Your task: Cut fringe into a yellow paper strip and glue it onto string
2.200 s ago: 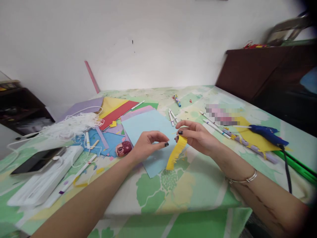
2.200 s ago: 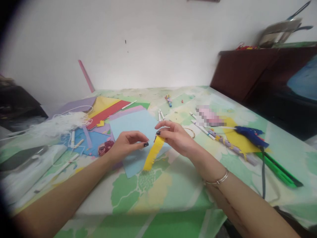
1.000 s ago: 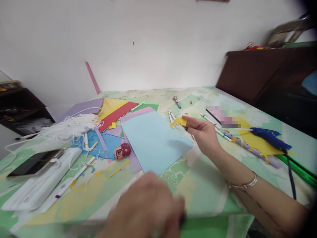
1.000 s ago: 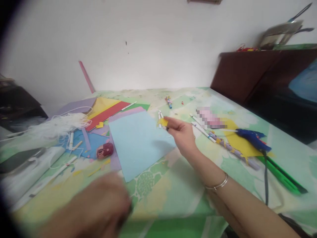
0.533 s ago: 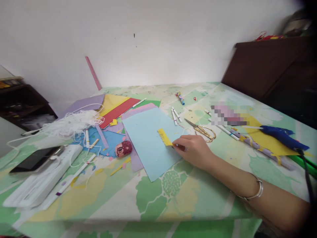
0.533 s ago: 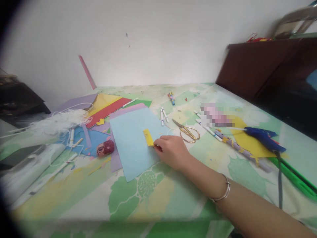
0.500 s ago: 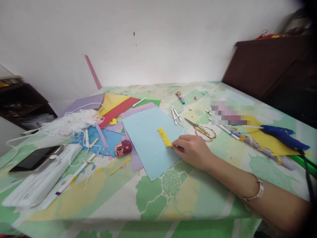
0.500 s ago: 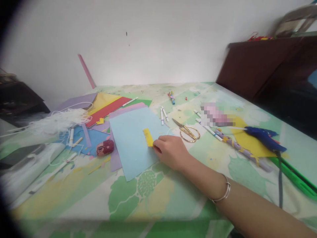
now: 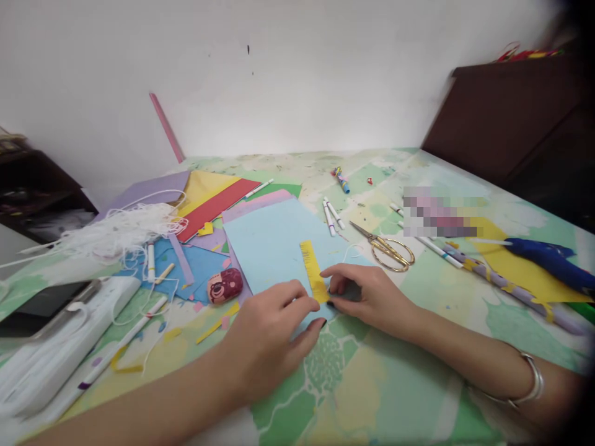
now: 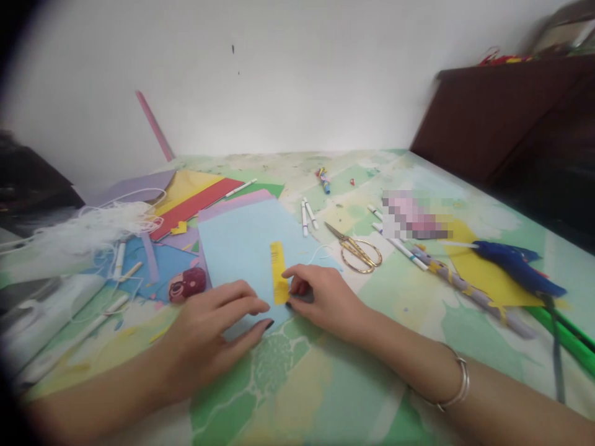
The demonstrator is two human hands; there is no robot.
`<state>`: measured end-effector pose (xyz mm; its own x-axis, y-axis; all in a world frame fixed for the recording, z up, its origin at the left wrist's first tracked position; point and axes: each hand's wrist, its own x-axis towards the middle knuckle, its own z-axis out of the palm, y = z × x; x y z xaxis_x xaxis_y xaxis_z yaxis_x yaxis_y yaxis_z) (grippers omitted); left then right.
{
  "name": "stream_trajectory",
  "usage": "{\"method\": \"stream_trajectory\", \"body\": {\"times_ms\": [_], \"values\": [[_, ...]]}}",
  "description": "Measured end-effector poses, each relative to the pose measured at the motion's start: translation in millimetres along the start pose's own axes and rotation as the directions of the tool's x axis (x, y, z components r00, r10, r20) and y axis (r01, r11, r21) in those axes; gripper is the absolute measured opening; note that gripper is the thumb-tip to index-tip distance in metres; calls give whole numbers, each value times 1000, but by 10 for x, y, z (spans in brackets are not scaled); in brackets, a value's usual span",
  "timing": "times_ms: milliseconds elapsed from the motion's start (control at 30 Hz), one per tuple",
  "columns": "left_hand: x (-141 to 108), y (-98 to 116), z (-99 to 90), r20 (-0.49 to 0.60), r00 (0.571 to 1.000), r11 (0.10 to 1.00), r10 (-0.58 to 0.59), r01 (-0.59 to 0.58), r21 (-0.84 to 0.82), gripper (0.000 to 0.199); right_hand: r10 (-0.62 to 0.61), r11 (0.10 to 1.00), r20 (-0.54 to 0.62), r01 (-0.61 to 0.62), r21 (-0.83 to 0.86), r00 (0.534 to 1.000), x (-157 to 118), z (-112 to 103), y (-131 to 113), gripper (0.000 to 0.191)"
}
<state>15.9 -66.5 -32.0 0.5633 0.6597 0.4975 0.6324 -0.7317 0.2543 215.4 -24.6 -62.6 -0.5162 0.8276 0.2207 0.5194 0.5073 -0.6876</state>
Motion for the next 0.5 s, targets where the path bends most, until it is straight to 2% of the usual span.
{"method": "stream_trajectory", "body": {"times_ms": [133,233,367,500], "values": [[113,-150,154,135,989,995,61,-71,75,12,-26,999,8,26,-46,1000,24,3,29,15],[99,-208,241,179,981,993,73,-89,83,14,-78,994,46,81,-74,996,52,-38,46,10],[52,-259,301,118,989,995,93,-97,28,12,-90,996,142,93,-11,986,82,-139,70,15],[19,-298,327,49,995,996,88,-89,14,13,-44,999,172,41,16,984,101,-187,81,18]]}}
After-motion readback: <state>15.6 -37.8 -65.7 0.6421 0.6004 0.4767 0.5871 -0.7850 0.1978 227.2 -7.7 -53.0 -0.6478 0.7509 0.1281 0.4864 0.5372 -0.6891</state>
